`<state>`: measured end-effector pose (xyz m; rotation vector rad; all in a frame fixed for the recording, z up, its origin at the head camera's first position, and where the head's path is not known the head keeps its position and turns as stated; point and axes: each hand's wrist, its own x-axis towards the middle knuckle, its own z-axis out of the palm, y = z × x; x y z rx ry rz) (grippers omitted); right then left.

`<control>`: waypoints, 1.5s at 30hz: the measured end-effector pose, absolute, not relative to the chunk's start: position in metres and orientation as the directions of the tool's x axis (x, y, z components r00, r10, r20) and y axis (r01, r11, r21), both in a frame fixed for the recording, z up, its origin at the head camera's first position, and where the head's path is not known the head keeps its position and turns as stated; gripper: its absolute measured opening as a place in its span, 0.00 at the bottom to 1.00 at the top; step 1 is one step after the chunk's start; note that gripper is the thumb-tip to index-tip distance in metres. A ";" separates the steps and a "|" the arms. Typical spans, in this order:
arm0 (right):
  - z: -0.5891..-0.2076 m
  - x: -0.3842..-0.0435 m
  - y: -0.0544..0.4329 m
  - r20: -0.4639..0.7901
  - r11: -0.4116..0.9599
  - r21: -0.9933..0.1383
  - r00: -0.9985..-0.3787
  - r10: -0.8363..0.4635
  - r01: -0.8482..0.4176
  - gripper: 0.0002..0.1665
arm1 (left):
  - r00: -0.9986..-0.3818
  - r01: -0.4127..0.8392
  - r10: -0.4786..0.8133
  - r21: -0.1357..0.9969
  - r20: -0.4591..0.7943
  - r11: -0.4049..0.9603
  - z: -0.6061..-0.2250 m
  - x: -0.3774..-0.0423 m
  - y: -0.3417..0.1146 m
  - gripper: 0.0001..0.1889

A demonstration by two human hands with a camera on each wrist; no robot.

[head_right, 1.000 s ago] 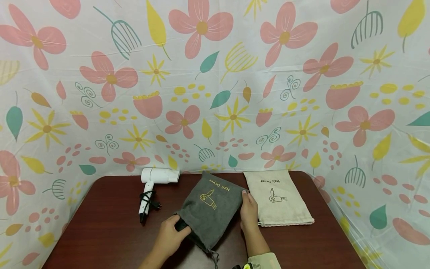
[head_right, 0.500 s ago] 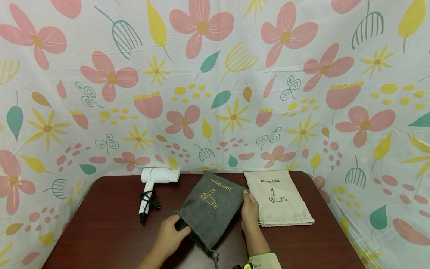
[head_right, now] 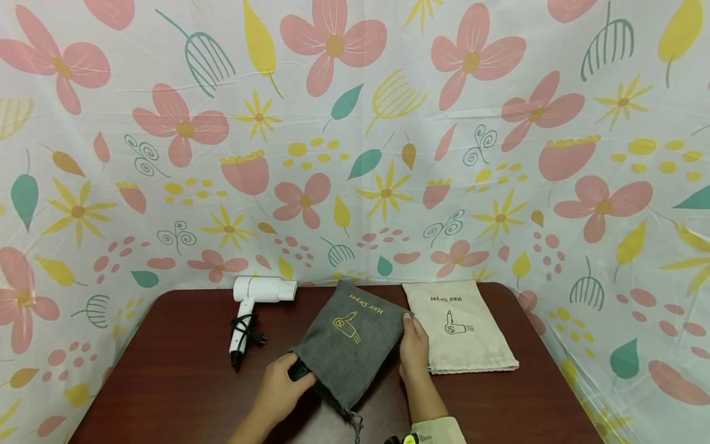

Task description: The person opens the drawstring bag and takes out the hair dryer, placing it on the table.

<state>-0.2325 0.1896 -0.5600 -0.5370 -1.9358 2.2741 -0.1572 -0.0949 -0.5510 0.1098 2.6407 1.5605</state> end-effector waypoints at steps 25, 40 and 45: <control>-0.565 -0.236 0.196 -0.188 -0.175 -0.975 -0.925 0.330 0.136 0.31 | -0.991 -0.006 0.111 0.872 -0.069 0.490 -0.551 -0.155 -0.094 0.29; -0.541 -0.227 0.197 -0.180 -0.211 -0.971 -0.929 0.324 0.114 0.29 | -0.992 0.008 0.108 0.844 -0.060 0.536 -0.548 -0.152 -0.094 0.34; -0.558 -0.236 0.204 -0.174 -0.218 -0.971 -0.922 0.347 0.102 0.30 | -0.992 0.040 0.125 0.843 -0.033 0.536 -0.547 -0.151 -0.094 0.32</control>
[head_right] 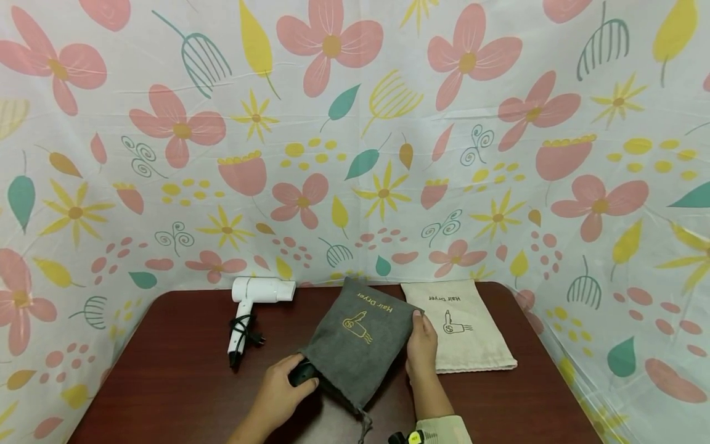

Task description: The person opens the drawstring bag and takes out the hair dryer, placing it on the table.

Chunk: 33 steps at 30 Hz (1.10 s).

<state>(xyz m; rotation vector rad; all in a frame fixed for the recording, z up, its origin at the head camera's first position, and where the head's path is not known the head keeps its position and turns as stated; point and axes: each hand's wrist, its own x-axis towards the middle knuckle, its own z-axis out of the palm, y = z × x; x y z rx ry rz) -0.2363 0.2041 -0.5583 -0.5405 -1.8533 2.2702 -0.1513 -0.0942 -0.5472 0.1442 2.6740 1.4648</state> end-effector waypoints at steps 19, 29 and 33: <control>-0.561 -0.238 0.206 -0.161 -0.210 -0.974 -0.919 0.360 0.089 0.36 | -0.981 0.047 0.188 0.881 -0.048 0.472 -0.542 -0.148 -0.098 0.31; -0.560 -0.238 0.211 -0.156 -0.212 -0.974 -0.921 0.357 0.083 0.33 | -0.974 0.032 0.213 0.887 -0.076 0.460 -0.543 -0.150 -0.099 0.32; -0.560 -0.238 0.212 -0.159 -0.218 -0.973 -0.912 0.379 0.080 0.29 | -0.973 0.046 0.222 0.888 -0.064 0.458 -0.544 -0.150 -0.099 0.32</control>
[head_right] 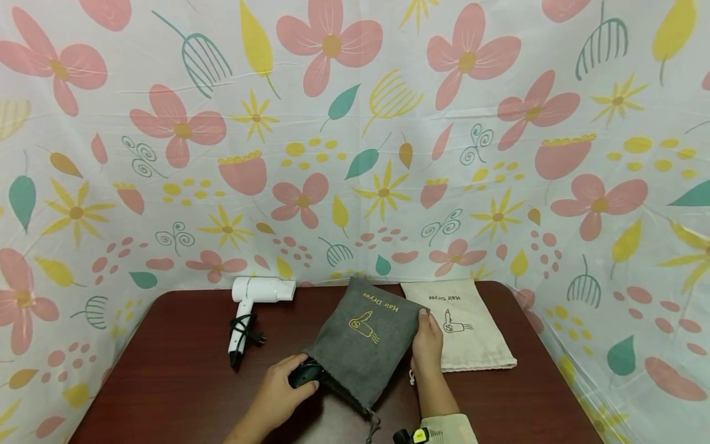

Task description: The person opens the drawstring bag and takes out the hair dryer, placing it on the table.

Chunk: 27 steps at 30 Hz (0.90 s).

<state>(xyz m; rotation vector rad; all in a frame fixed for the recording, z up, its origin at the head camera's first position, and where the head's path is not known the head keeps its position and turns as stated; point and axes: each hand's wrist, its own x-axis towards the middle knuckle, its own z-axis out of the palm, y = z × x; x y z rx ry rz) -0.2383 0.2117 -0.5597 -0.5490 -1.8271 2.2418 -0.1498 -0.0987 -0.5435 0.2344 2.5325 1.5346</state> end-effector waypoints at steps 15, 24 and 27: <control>-0.563 -0.242 0.213 -0.152 -0.258 -0.965 -0.912 0.382 0.053 0.29 | -0.974 0.062 0.220 0.882 -0.048 0.466 -0.546 -0.149 -0.103 0.31; -0.561 -0.238 0.214 -0.124 -0.243 -0.970 -0.913 0.389 0.028 0.31 | -0.974 0.053 0.220 0.885 -0.057 0.463 -0.548 -0.149 -0.104 0.31; -0.563 -0.239 0.216 -0.111 -0.241 -0.970 -0.913 0.392 0.014 0.27 | -0.974 0.055 0.218 0.882 -0.055 0.468 -0.549 -0.150 -0.104 0.31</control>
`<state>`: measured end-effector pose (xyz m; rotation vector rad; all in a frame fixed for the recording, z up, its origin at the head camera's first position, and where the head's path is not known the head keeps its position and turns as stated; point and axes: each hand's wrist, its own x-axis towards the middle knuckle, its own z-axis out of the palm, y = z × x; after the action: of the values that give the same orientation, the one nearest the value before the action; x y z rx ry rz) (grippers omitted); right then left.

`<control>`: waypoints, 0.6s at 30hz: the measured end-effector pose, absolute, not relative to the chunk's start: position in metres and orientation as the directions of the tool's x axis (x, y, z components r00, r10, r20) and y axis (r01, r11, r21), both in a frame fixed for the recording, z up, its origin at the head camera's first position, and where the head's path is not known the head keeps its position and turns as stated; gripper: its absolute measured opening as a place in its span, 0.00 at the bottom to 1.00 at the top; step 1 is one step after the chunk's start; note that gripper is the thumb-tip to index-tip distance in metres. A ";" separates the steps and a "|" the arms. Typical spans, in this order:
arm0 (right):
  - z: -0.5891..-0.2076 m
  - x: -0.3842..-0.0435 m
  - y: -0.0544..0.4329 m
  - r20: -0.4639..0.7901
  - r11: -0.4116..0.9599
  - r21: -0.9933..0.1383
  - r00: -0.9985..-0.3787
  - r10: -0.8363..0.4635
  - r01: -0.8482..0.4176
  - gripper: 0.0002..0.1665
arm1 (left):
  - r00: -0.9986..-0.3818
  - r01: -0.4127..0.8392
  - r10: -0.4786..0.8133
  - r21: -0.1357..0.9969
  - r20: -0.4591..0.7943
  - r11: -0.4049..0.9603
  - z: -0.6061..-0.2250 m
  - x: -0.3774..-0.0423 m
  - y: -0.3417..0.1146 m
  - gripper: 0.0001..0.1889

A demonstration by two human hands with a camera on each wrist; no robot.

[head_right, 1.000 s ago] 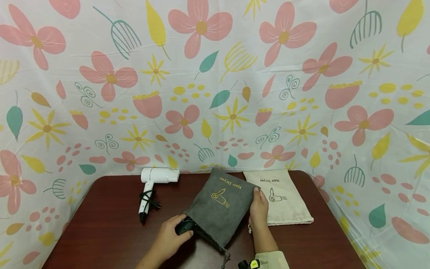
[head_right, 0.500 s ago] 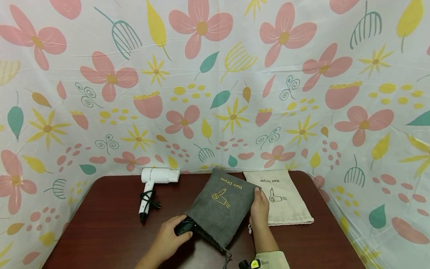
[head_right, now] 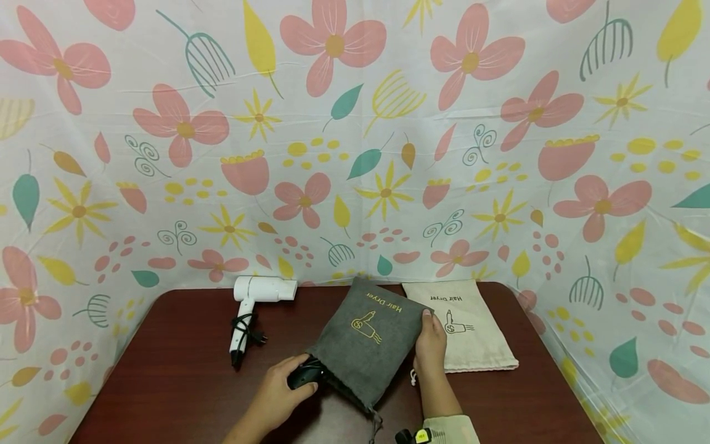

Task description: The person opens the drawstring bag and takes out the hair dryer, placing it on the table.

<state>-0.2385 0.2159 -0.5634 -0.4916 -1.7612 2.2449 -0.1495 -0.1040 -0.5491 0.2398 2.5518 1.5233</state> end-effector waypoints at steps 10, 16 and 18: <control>-0.563 -0.241 0.216 -0.136 -0.261 -0.965 -0.914 0.382 0.034 0.31 | -0.979 0.086 0.205 0.867 -0.018 0.490 -0.549 -0.148 -0.104 0.30; -0.564 -0.241 0.218 -0.110 -0.245 -0.969 -0.915 0.387 0.013 0.34 | -0.978 0.090 0.207 0.864 -0.016 0.495 -0.547 -0.147 -0.104 0.30; -0.564 -0.240 0.219 -0.089 -0.241 -0.970 -0.918 0.387 -0.008 0.33 | -0.976 0.084 0.216 0.869 -0.027 0.488 -0.546 -0.147 -0.105 0.30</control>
<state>-0.2400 0.2186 -0.5641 -0.4581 -1.7522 2.2454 -0.1469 -0.1049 -0.5464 0.2628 2.5935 1.5034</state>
